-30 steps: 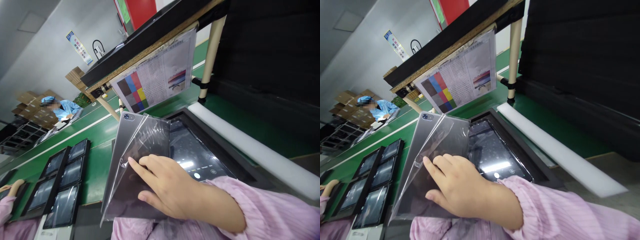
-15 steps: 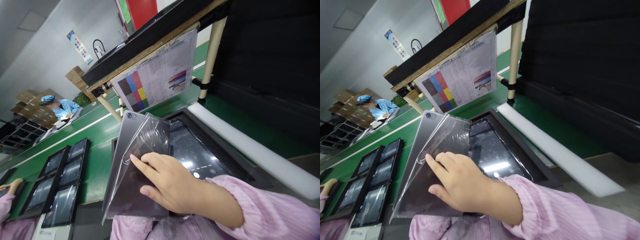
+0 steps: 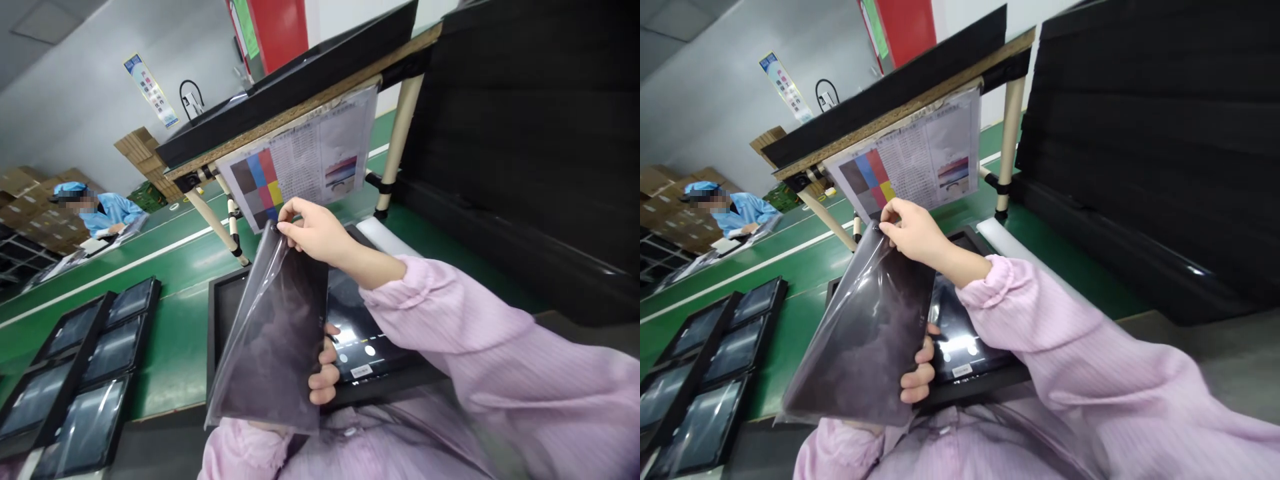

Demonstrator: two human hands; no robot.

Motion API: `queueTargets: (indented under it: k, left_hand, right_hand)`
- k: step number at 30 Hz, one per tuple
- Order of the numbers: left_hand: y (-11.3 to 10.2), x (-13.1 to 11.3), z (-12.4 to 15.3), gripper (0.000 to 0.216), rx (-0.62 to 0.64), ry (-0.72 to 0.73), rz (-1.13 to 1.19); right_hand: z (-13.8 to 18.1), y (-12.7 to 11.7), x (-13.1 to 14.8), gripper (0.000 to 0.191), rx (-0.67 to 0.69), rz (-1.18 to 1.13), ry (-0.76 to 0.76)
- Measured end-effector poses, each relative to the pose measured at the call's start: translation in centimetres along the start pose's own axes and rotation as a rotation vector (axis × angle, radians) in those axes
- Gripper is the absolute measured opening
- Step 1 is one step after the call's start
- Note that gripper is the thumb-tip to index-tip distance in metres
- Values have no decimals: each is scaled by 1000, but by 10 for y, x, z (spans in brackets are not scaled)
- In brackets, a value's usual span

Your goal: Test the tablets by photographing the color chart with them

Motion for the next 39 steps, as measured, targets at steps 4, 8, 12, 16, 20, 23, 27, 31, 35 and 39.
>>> queueTargets:
  k: [4,8,12,16,20,23,27,31,35,39]
  left_hand:
    - [3,1,3,58,32,-9,114]
    - [4,-1,4,48,26,9,180]
    - [1,2,3,48,60,-38,216]
    - [-2,3,3,51,100,-57,237]
    - [-1,3,3,48,105,-63,247]
    - [-1,4,1,48,97,-68,255]
    - [-3,4,1,47,99,-74,255]
    - [-2,3,1,47,108,-85,246]
    - [-4,4,0,43,114,-118,246]
    - [-8,3,-5,37,125,-160,216]
  right_hand:
    - [-4,6,-10,10,10,-152,105]
    - [-6,6,-17,21,20,-294,148]
    - [-7,5,-25,19,41,-307,241]
    - [-8,5,-30,17,41,-353,284]
    - [-7,5,-31,21,27,-370,315]
    - [-7,7,-31,24,32,-397,319]
    - [-7,8,-31,23,20,-427,330]
    - [-6,8,-31,21,-6,-417,345]
    - [-5,7,-32,14,-47,-403,346]
    - [-4,7,-33,14,-50,-428,350]
Point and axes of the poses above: each hand's wrist, its own z-axis away from the middle knuckle, its own y-axis out of the palm, x = y × z, the point moved 5 cm from there along -z, towards the middle knuckle, and after that the axes turned 5 degrees about -y, right-handed, at the moved point
